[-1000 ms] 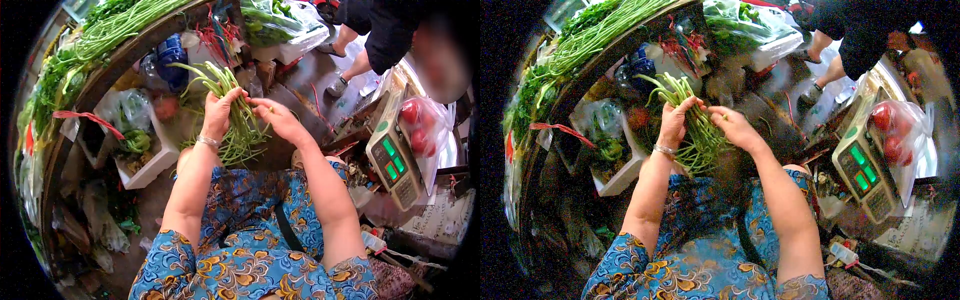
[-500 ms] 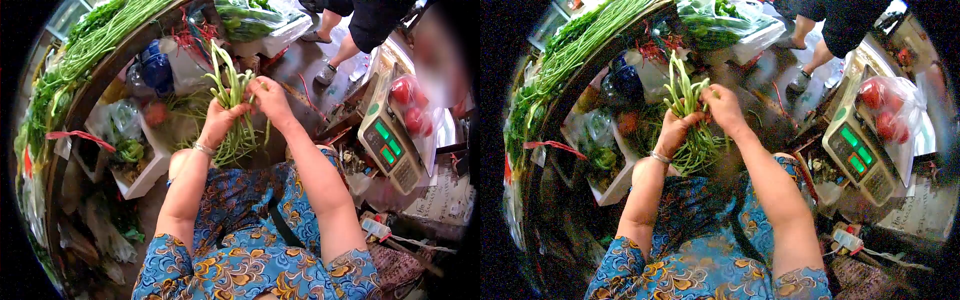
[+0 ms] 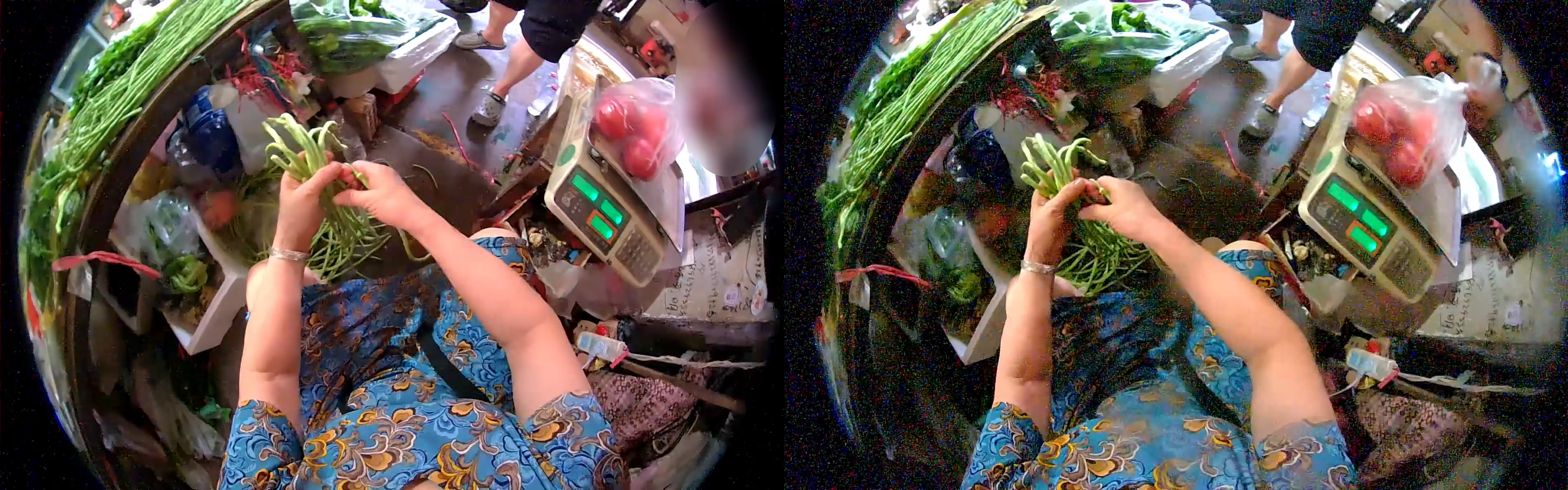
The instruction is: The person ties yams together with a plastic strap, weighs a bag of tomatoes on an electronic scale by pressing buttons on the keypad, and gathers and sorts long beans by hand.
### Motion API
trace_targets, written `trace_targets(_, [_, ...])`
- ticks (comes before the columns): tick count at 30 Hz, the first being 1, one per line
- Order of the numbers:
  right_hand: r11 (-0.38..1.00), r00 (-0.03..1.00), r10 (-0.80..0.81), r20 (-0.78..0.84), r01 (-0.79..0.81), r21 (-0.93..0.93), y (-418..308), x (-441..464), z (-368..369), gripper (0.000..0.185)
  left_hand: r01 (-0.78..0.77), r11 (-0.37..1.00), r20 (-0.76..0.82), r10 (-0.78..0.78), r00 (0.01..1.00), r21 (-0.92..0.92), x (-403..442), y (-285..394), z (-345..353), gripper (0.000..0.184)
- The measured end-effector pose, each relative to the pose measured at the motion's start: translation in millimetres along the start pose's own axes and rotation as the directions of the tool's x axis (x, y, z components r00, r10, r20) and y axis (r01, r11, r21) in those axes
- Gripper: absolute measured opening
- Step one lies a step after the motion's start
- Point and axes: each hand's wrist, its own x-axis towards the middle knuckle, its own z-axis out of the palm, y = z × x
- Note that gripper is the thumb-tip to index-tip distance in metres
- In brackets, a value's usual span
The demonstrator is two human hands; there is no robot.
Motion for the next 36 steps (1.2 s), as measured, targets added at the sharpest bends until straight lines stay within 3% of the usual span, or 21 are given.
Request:
trace_targets(3, [0.999, 1.0, 0.005, 0.014, -0.005, -0.038, -3, 3, 0, 0.044, -0.001, 0.995, -0.008, 0.002, 1.0, 0.102, -3, 3, 2, 0.017])
trace_targets(5, [0.997, 0.993, 0.07, 0.098, -0.072, 0.013, -13, -2, -8, 0.025, -0.018, 0.984, -0.034, 0.025, 0.999, 0.175, -6, 8, 7, 0.017])
trace_targets(6, [0.998, 0.994, 0.054, 0.097, -0.055, 0.009, -14, 1, -14, 0.025, -0.013, 0.984, -0.054, 0.023, 0.998, 0.18, -4, 7, 6, 0.019])
trace_targets(8, [0.982, 0.983, 0.185, 0.002, -0.185, 0.035, -12, 3, -27, 0.027, 0.0, 0.993, -0.027, 0.003, 1.0, 0.118, -3, 8, 1, 0.024])
trace_targets(9, [0.993, 0.99, 0.115, -0.087, -0.115, 0.001, -11, 7, -34, 0.026, 0.013, 0.994, -0.028, -0.01, 1.0, 0.109, -4, 8, -1, 0.027])
trace_targets(10, [0.984, 0.977, 0.136, -0.163, -0.114, 0.138, -8, 9, -39, 0.029, 0.011, 0.994, -0.028, -0.008, 1.0, 0.105, -4, 7, -1, 0.027])
trace_targets(12, [0.809, 0.975, 0.182, -0.124, -0.077, 0.582, -13, 13, -47, 0.026, 0.029, 0.975, 0.043, -0.039, 0.998, 0.219, -7, 10, 5, 0.027])
trace_targets(13, [0.704, 0.977, 0.203, -0.065, -0.1, 0.703, -13, 10, -49, 0.021, 0.041, 0.967, 0.055, -0.057, 0.997, 0.25, -8, 12, 8, 0.028])
trace_targets(14, [0.703, 0.977, 0.204, -0.065, -0.1, 0.704, -13, 9, -47, 0.021, 0.042, 0.967, 0.055, -0.058, 0.997, 0.252, -9, 10, 8, 0.028])
trace_targets(17, [0.346, 0.916, 0.384, 0.117, -0.26, 0.902, -8, 14, -36, 0.028, 0.044, 0.969, 0.115, -0.074, 0.991, 0.243, -10, 9, 11, 0.028])
trace_targets(18, [0.346, 0.917, 0.382, 0.114, -0.256, 0.903, -3, 16, -35, 0.028, 0.042, 0.969, 0.119, -0.073, 0.99, 0.245, -12, 8, 11, 0.028])
trace_targets(20, [0.166, 0.926, 0.3, 0.227, -0.285, 0.944, -1, 20, -36, 0.032, 0.13, 0.957, 0.183, -0.181, 0.966, 0.26, -14, 7, 12, 0.026])
trace_targets(22, [0.203, 0.931, 0.345, 0.121, -0.199, 0.959, -7, 22, -43, 0.03, 0.109, 0.956, 0.227, -0.174, 0.958, 0.272, -18, 7, 15, 0.025])
trace_targets(25, [0.546, 0.948, 0.234, -0.217, 0.057, 0.836, -24, 17, -57, 0.027, 0.146, 0.955, 0.17, -0.193, 0.966, 0.258, -21, 5, 9, 0.023])
trace_targets(29, [0.639, 0.933, 0.14, -0.331, 0.17, 0.75, -30, 11, -70, 0.023, 0.158, 0.944, 0.163, -0.212, 0.964, 0.289, -22, 10, 2, 0.025])
trace_targets(34, [0.608, 0.956, 0.127, -0.264, 0.135, 0.782, -33, 6, -77, 0.024, 0.165, 0.962, 0.171, -0.204, 0.964, 0.218, -24, 5, 1, 0.023])
trace_targets(35, [0.487, 0.958, 0.125, -0.258, 0.167, 0.857, -31, 8, -75, 0.023, 0.171, 0.95, 0.161, -0.217, 0.963, 0.26, -23, 7, 1, 0.022])
trace_targets(36, [0.354, 0.962, 0.121, -0.245, 0.189, 0.916, -29, 10, -73, 0.023, 0.133, 0.889, 0.15, -0.219, 0.964, 0.439, -21, 8, -3, 0.021])
